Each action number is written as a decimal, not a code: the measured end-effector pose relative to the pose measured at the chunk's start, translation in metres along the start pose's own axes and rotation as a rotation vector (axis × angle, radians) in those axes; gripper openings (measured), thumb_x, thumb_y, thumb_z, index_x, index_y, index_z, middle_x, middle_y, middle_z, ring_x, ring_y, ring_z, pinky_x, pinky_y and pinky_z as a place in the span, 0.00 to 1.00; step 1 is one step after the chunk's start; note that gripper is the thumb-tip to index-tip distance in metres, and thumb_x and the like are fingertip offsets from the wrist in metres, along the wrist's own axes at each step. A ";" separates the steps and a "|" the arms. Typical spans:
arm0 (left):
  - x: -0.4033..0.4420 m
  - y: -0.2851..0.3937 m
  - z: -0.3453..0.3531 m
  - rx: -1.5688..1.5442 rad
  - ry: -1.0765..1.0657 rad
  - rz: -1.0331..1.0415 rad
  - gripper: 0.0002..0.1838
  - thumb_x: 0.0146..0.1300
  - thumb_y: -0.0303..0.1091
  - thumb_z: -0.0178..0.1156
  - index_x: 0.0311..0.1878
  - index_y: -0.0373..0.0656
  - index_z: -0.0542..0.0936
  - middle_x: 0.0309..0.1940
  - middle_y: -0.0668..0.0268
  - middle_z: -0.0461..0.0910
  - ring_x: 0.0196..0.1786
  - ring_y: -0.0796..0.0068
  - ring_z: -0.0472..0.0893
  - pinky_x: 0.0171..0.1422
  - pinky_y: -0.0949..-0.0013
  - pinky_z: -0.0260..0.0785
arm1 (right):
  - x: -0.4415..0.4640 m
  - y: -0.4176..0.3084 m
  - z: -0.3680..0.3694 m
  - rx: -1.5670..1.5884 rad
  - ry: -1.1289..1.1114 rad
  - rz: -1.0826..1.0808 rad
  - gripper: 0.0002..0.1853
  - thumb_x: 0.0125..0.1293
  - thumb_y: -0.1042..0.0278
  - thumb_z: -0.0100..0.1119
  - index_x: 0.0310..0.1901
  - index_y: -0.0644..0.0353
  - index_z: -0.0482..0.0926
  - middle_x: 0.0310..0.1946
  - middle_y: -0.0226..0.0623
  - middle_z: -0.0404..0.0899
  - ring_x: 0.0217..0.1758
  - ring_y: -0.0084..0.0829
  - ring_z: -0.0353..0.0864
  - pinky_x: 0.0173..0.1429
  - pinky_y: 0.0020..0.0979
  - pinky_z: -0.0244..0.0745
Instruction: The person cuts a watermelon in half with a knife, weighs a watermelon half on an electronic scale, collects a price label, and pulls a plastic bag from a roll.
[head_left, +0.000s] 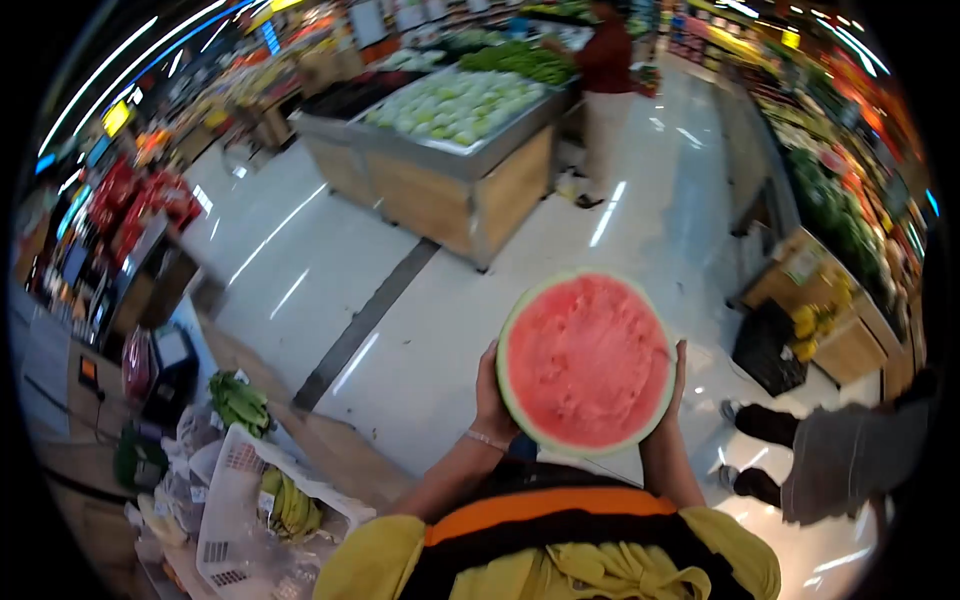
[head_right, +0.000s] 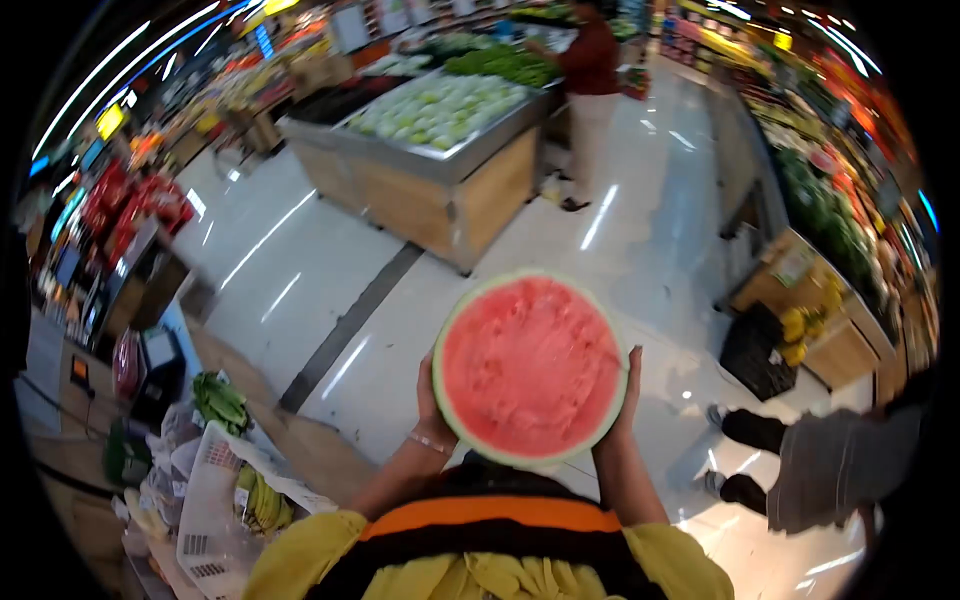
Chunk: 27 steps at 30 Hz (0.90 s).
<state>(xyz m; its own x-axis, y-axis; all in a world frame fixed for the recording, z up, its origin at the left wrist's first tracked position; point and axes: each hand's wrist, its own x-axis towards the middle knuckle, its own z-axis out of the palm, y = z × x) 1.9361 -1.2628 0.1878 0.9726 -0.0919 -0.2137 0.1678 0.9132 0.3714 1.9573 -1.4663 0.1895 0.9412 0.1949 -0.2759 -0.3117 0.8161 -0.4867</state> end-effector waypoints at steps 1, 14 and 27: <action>0.015 0.026 0.002 0.034 -0.111 0.044 0.26 0.65 0.53 0.42 0.52 0.43 0.73 0.49 0.62 0.75 0.51 0.68 0.75 0.55 0.63 0.69 | 0.032 0.007 0.016 -0.055 -0.034 0.029 0.37 0.63 0.34 0.36 0.60 0.61 0.64 0.59 0.42 0.65 0.59 0.41 0.67 0.62 0.41 0.62; 0.228 0.315 -0.120 -0.021 0.386 0.536 0.28 0.64 0.57 0.45 0.56 0.44 0.72 0.52 0.64 0.74 0.55 0.75 0.71 0.63 0.70 0.58 | 0.428 0.192 0.248 -0.169 -0.519 0.525 0.38 0.64 0.34 0.30 0.64 0.57 0.59 0.65 0.41 0.57 0.65 0.44 0.58 0.67 0.42 0.56; 0.264 0.692 -0.237 -0.204 0.643 1.188 0.25 0.64 0.55 0.43 0.53 0.45 0.72 0.50 0.66 0.75 0.54 0.71 0.73 0.60 0.65 0.65 | 0.688 0.591 0.529 -0.384 -0.765 1.134 0.40 0.61 0.30 0.33 0.60 0.60 0.66 0.59 0.42 0.65 0.59 0.41 0.66 0.62 0.39 0.63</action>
<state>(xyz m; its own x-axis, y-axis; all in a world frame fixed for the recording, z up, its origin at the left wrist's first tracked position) 2.2708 -0.5613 0.1745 0.2578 0.9300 -0.2620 -0.7898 0.3590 0.4973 2.4895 -0.5619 0.1503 -0.0404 0.9762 -0.2132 -0.8321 -0.1510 -0.5336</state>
